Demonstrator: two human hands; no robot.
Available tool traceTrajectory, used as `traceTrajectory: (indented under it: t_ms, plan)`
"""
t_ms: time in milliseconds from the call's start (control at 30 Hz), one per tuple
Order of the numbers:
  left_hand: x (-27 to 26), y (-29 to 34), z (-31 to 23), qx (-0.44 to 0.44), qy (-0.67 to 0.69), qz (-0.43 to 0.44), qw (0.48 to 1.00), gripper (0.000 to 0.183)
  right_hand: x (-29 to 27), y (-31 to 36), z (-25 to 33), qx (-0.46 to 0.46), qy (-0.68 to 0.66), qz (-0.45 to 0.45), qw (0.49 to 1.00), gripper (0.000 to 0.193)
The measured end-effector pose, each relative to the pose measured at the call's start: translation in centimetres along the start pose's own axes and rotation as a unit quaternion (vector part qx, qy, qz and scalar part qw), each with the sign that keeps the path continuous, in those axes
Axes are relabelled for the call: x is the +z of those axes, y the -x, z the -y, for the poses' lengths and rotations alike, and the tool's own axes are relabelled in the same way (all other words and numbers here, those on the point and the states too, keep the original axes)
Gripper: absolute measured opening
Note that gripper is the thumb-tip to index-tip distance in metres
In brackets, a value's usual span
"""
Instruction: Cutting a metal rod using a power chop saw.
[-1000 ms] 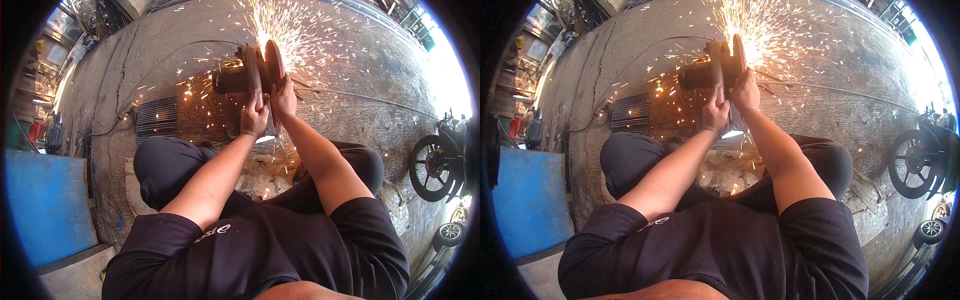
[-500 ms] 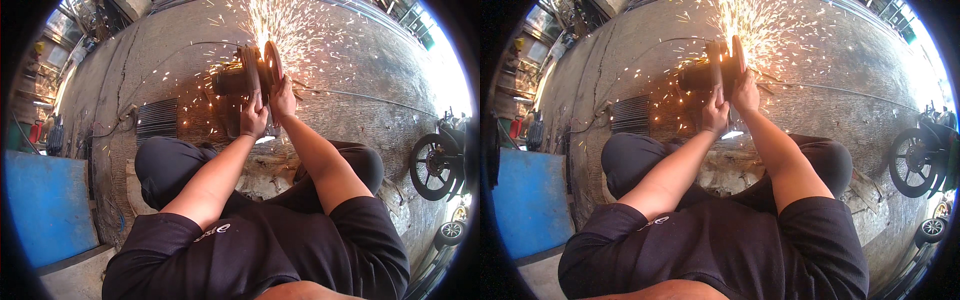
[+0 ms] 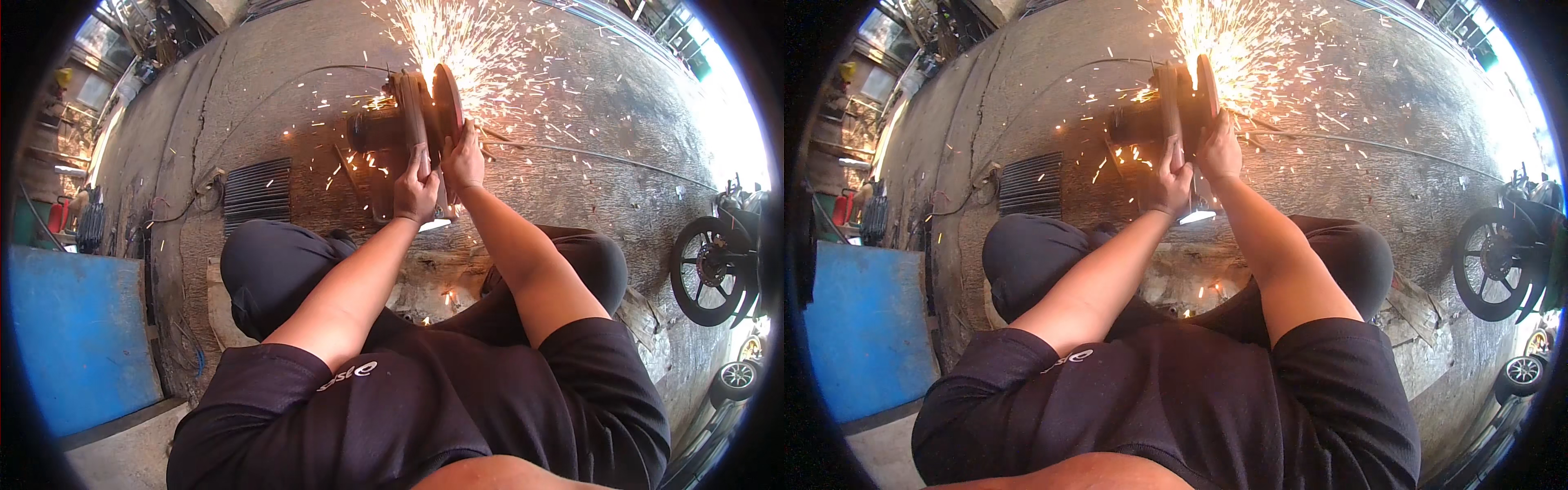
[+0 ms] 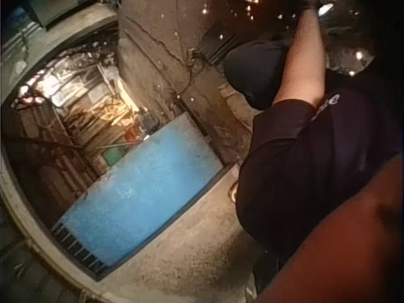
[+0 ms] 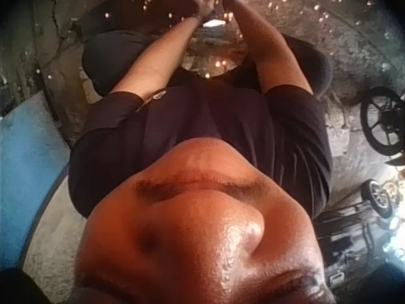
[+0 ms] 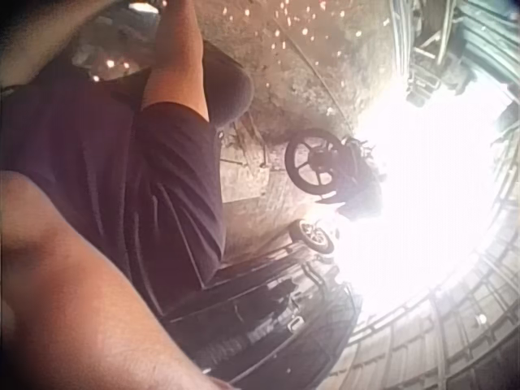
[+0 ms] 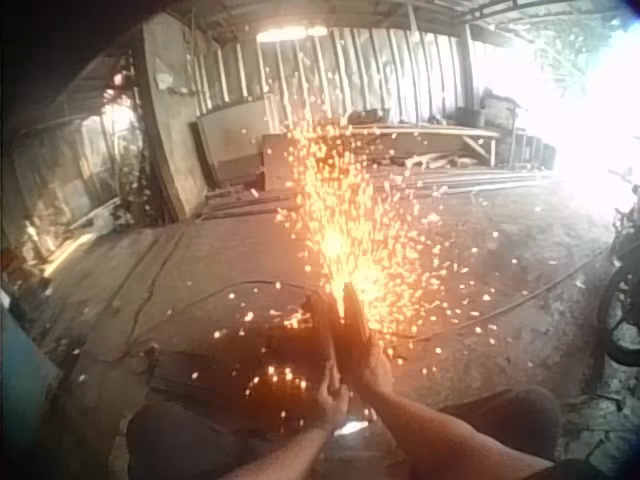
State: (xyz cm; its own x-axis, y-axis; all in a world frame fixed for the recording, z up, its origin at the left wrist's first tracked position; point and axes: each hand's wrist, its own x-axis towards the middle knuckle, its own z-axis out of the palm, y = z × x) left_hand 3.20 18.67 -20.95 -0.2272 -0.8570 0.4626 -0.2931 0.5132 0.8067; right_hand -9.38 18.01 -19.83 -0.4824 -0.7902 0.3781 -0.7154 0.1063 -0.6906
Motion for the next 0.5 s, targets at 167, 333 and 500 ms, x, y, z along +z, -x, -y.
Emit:
traceTrajectory:
  t_ms: [167,333,500]
  plan:
    - [-0.4,0.3,-0.5,-0.05,-0.012,0.027,0.998,0.059,0.0,0.1,0.2,0.004,0.008,-0.005,1.0,0.056]
    - [-0.7,0.3,-1.2,-0.073,-0.011,0.039,0.996,0.058,-0.4,0.2,0.2,0.022,0.002,0.023,0.999,0.059]
    - [-0.8,0.3,-1.2,-0.055,-0.023,0.032,0.998,0.059,-0.1,0.4,0.1,0.011,-0.005,0.001,1.0,0.058]
